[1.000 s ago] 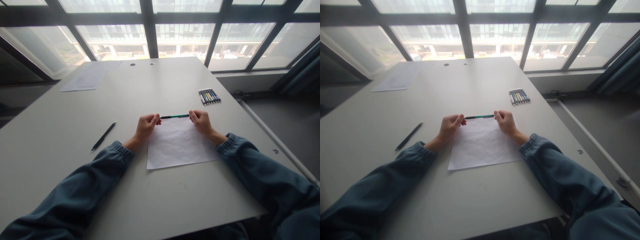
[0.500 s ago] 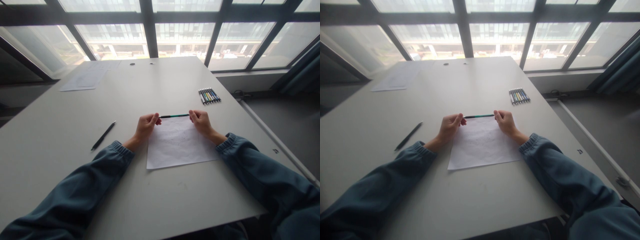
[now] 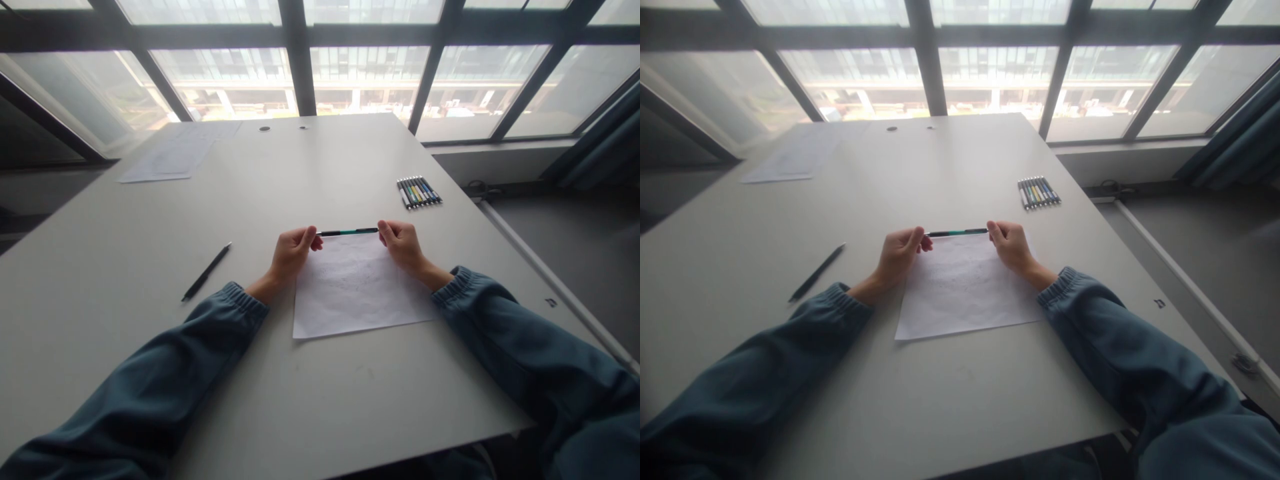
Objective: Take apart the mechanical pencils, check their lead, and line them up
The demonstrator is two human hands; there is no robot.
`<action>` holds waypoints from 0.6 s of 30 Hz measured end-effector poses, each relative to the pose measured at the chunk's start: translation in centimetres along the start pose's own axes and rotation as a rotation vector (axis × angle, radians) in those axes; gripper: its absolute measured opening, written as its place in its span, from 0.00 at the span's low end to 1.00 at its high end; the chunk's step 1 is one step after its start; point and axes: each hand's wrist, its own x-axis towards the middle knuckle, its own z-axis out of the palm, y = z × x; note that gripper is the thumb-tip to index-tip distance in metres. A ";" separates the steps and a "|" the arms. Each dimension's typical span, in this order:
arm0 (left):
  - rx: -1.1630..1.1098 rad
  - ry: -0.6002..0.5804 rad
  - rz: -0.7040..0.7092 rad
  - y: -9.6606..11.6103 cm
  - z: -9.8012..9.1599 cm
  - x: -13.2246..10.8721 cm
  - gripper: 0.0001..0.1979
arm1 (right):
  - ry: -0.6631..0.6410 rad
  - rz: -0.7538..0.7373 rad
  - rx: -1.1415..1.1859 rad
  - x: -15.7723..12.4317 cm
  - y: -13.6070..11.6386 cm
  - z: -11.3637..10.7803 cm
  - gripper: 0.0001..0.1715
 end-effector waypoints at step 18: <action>0.030 -0.018 0.006 0.1 0.0 -0.2 0.23 | -0.010 0.081 0.376 0.0 -0.8 0.5 0.31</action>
